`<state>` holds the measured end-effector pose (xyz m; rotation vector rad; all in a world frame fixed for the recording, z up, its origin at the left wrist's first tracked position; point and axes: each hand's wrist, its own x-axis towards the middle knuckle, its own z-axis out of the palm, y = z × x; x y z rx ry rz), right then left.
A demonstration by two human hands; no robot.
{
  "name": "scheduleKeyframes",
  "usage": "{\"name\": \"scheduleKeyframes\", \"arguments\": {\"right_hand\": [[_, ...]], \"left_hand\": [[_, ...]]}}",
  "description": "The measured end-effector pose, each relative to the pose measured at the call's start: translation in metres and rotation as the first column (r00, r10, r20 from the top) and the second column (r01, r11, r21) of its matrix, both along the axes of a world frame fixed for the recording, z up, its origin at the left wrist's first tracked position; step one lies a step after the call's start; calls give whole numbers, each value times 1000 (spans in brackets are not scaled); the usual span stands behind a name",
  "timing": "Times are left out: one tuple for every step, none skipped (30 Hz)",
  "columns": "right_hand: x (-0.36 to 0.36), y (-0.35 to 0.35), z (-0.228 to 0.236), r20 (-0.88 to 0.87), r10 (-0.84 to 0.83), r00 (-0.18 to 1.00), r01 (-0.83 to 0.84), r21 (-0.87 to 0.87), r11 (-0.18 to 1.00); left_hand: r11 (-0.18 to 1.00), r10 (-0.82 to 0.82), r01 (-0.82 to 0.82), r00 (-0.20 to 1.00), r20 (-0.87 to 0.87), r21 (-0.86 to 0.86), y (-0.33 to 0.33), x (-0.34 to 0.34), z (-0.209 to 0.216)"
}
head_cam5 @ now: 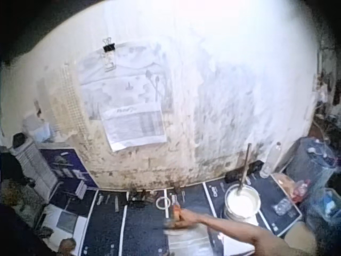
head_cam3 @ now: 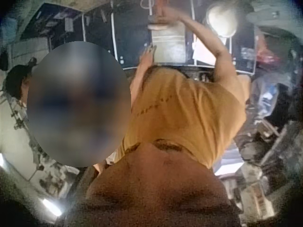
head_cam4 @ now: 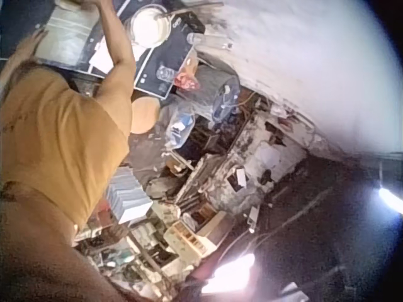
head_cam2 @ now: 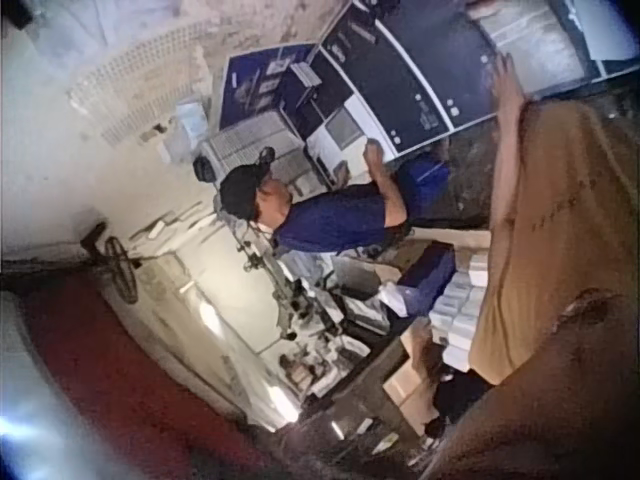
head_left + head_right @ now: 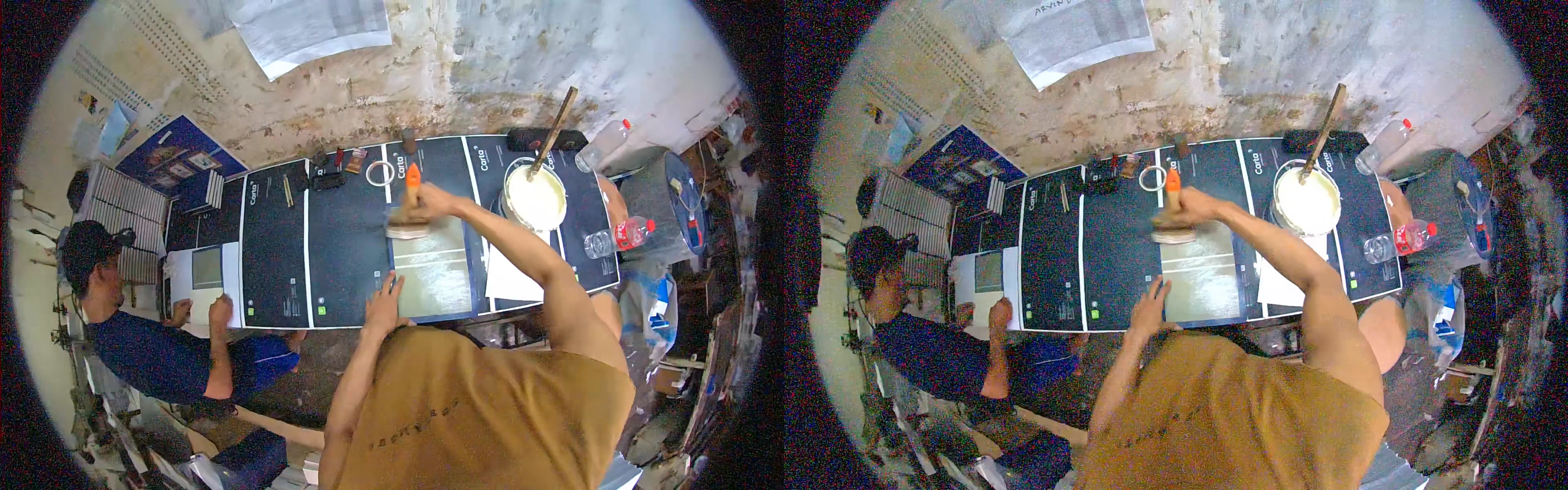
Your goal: The person applies adhesive to individual cardboard sheets using a brush, dipping the brush into a container of white liquid, spreading it across the surface of the sheets, and stacking the sheets after each application.
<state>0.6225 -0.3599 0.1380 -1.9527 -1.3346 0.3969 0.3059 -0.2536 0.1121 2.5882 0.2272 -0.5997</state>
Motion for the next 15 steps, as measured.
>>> {"name": "scheduleKeyframes", "arguments": {"right_hand": [[2,-22,-2,18,-5,1000,7,-142,990],[10,-40,9,-99,-137,986,118,-180,977],[38,-72,-13,-89,-415,906,394,-182,901],[43,-82,-3,100,-487,868,488,15,873],[43,-83,2,280,-564,777,545,149,825],[39,-86,6,433,-634,640,566,292,771],[28,-87,10,232,-677,698,614,291,733],[12,-85,9,19,-692,721,661,277,697],[-3,-84,9,-47,-536,843,524,293,800],[-18,-82,8,-119,-347,930,367,319,874],[-25,-87,13,-74,-388,919,393,62,918],[-31,-93,18,-21,-415,910,403,-198,894],[-28,-106,6,38,-557,830,551,-220,805],[-20,-113,7,114,-675,729,681,-226,697],[-31,-117,-1,285,-738,612,739,126,662]], "left_hand": [[1000,-2,2,1000,7,-12,-1,2,0],[1000,20,-19,1000,12,-23,-1,-3,1],[999,-13,14,999,29,-31,-2,5,5],[999,-10,11,999,36,-35,0,4,1],[999,-18,21,997,78,-39,2,-1,-3],[999,-27,32,992,120,-42,4,-4,-7],[998,-37,44,990,133,-49,5,-1,-6],[997,-36,44,992,119,-65,6,0,-4],[996,-34,42,995,98,-81,6,0,-3],[995,-37,45,995,94,-86,8,-3,-5],[995,-38,49,991,125,-86,10,-4,-8],[995,-40,54,987,156,-86,11,-6,-11],[994,-61,74,987,149,-83,12,-8,-7],[994,-80,90,986,144,-60,11,-2,0],[994,-100,106,985,139,-37,11,2,5]]}}
